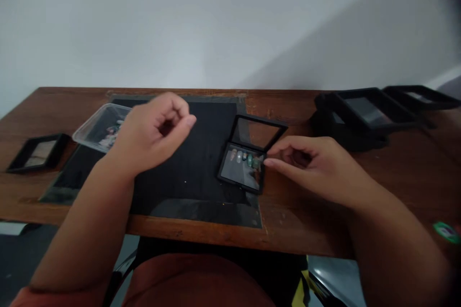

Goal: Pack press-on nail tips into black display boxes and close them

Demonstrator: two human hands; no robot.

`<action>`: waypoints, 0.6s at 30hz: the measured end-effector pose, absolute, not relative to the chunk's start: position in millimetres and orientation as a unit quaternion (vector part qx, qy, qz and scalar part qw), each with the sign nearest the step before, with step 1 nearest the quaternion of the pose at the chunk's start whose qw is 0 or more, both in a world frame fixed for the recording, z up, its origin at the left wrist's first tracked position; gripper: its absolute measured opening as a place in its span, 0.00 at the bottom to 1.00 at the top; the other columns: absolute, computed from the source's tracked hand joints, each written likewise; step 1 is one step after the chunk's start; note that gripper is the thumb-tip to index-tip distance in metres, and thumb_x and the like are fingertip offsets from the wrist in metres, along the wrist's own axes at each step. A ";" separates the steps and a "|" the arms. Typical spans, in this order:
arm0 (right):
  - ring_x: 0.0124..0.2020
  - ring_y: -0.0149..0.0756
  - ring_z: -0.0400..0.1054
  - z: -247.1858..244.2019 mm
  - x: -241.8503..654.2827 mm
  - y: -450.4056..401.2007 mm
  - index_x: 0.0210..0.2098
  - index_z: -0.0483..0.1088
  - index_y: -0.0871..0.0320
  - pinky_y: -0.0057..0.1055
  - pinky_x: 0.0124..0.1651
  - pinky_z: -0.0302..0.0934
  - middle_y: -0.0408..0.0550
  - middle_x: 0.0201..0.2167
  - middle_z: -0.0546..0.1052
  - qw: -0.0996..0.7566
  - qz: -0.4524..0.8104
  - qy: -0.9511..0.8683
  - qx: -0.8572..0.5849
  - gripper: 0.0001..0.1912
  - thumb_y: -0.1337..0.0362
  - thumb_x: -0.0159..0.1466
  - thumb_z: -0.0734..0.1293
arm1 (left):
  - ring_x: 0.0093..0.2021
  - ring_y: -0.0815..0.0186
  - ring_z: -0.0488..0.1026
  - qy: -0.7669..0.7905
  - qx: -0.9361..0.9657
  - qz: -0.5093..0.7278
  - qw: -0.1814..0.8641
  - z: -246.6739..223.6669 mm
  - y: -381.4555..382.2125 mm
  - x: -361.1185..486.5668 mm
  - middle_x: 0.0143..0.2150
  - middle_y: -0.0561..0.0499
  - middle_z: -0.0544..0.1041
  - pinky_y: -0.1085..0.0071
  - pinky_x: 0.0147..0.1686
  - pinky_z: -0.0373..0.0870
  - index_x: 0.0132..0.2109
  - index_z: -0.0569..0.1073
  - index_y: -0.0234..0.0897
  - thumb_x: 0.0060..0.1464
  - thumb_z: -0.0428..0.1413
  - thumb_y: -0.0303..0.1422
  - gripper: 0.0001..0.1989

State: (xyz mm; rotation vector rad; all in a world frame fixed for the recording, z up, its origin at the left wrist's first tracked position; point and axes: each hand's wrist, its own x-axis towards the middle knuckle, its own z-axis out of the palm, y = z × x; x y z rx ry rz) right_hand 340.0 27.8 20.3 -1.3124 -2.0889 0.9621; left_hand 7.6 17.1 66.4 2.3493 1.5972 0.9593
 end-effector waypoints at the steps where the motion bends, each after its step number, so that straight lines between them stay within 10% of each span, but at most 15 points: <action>1: 0.24 0.31 0.63 18.6 340.8 28.3 0.38 0.80 0.53 0.30 0.26 0.57 0.40 0.22 0.72 0.243 0.344 -0.768 -0.483 0.16 0.46 0.66 0.74 | 0.27 0.73 0.64 0.551 0.758 0.345 0.056 72.5 16.3 0.4 0.27 0.59 0.69 0.70 0.31 0.59 0.39 0.70 0.39 0.69 0.56 0.36 0.09; 8: 0.24 0.33 0.64 8.2 347.4 30.7 0.43 0.81 0.49 0.31 0.26 0.59 0.40 0.23 0.74 0.234 0.308 -0.779 -0.492 0.17 0.43 0.66 0.73 | 0.30 0.71 0.64 0.752 0.598 0.263 0.084 90.4 24.8 -71.3 0.31 0.55 0.70 0.72 0.31 0.58 0.40 0.71 0.38 0.68 0.54 0.45 0.14; 18: 0.26 0.35 0.66 13.1 345.3 29.6 0.43 0.82 0.51 0.33 0.28 0.61 0.43 0.24 0.75 0.217 0.304 -0.772 -0.514 0.21 0.41 0.67 0.72 | 0.37 0.57 0.81 0.761 0.598 0.073 0.241 50.0 52.8 -99.9 0.37 0.47 0.84 0.66 0.38 0.74 0.38 0.79 0.41 0.37 0.66 0.46 0.20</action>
